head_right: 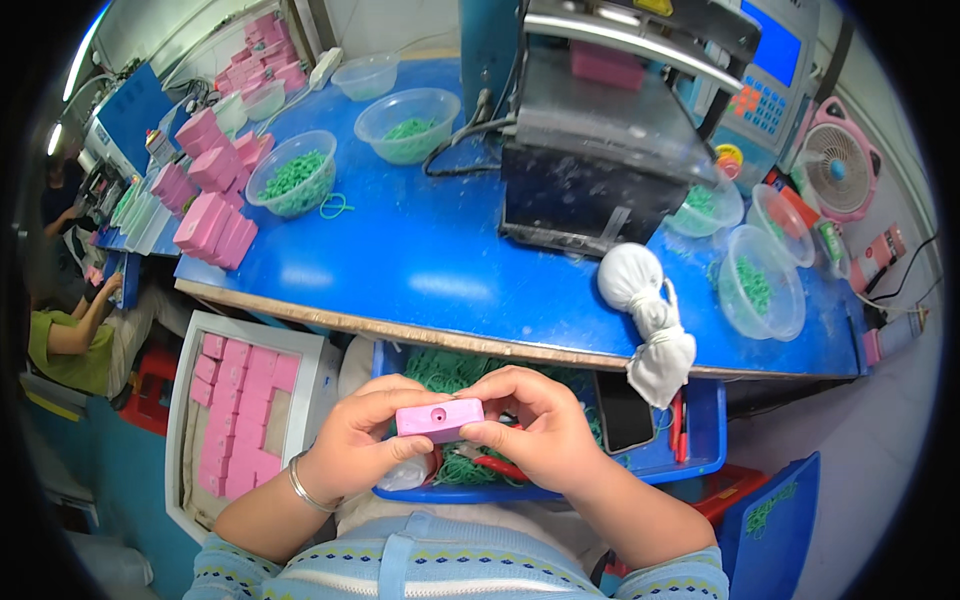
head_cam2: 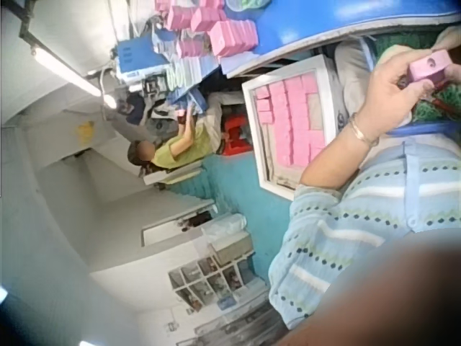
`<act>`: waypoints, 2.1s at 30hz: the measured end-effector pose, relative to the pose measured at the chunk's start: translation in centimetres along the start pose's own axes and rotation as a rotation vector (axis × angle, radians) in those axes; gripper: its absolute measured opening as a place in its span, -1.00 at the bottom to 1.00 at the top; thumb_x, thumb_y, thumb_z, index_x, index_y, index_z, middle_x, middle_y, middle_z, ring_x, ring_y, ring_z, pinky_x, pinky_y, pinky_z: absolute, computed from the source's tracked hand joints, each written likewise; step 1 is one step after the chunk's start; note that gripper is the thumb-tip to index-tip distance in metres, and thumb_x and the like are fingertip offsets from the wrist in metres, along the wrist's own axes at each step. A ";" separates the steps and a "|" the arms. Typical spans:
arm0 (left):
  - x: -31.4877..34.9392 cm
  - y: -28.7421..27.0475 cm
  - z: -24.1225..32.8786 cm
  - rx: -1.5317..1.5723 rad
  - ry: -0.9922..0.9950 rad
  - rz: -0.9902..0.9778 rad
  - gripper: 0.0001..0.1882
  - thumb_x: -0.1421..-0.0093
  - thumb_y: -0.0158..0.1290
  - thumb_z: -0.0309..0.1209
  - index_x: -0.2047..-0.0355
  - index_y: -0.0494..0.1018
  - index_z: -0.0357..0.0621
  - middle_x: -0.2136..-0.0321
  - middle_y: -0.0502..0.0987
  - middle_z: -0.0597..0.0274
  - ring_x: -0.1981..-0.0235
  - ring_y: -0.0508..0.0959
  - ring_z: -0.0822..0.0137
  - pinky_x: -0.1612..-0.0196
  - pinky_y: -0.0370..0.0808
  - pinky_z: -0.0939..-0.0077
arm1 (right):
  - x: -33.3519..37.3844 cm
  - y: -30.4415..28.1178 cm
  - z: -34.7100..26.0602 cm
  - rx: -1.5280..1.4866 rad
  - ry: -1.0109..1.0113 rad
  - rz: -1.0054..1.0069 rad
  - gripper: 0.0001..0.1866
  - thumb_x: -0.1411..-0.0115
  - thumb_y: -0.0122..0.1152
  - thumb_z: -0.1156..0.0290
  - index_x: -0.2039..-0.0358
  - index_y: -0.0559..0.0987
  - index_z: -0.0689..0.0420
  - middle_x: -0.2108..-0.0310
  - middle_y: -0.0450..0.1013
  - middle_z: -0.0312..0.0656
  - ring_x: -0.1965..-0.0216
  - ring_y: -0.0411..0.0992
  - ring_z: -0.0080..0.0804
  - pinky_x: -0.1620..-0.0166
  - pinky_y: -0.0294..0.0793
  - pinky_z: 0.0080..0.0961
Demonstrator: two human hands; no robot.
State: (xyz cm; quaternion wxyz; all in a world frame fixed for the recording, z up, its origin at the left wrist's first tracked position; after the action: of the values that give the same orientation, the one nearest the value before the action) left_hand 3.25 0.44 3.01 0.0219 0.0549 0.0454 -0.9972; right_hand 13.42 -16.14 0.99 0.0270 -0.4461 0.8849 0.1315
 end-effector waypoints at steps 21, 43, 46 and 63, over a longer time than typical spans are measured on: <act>-7.7 -4.9 1.0 -1.053 0.004 0.054 -0.26 0.23 0.26 -0.14 0.08 0.31 -0.33 0.19 0.32 -0.05 0.10 0.28 0.00 -0.01 0.23 0.28 | -7.7 -10.2 -11.7 -0.437 0.193 0.210 -0.45 -0.22 -0.22 0.00 0.22 0.42 0.32 0.48 0.43 -0.12 0.48 0.40 -0.43 0.39 0.38 -0.59; -6.6 -2.3 3.8 -0.746 0.143 -0.012 -0.21 0.24 0.27 -0.23 0.02 0.22 -0.38 0.12 0.27 -0.07 0.06 0.31 0.08 -0.02 0.26 0.37 | 2.6 -1.4 -2.8 -0.753 0.693 -0.518 -0.33 -0.19 -0.17 0.46 -0.23 -0.24 0.09 0.07 0.28 0.24 0.43 0.47 -0.34 0.28 0.45 -0.52; -7.0 -4.0 1.7 -0.827 0.123 0.094 -0.24 0.28 0.29 -0.28 0.07 0.25 -0.33 0.15 0.29 -0.04 0.08 0.33 0.10 -0.01 0.27 0.41 | 3.6 -0.9 -1.7 -0.874 0.734 -0.548 -0.32 -0.21 -0.18 0.43 -0.23 -0.28 0.07 0.06 0.26 0.26 0.42 0.47 -0.32 0.28 0.47 -0.50; 0.1 -0.2 3.5 -0.945 0.939 0.170 -0.65 0.15 0.23 -0.22 0.29 0.50 0.13 0.00 0.18 0.05 -0.10 0.17 -0.08 -0.06 0.25 0.02 | 5.1 -0.2 1.7 -0.085 0.363 -0.440 -0.75 -0.19 -0.07 0.48 0.12 0.36 0.24 0.35 0.44 -0.21 0.32 0.38 -0.54 0.24 0.40 -0.58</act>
State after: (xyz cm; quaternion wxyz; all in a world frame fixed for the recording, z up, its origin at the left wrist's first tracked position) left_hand 2.74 0.27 6.48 0.1002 0.4709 0.4775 -0.7350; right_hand 10.39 -19.84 -1.50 -0.1227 -0.6445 0.7507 0.0776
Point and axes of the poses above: each hand's wrist, its own x-axis away from the middle knuckle, its own y-axis out of the palm, z = x × y, the point moved 1 cm from there along -x, towards the middle knuckle
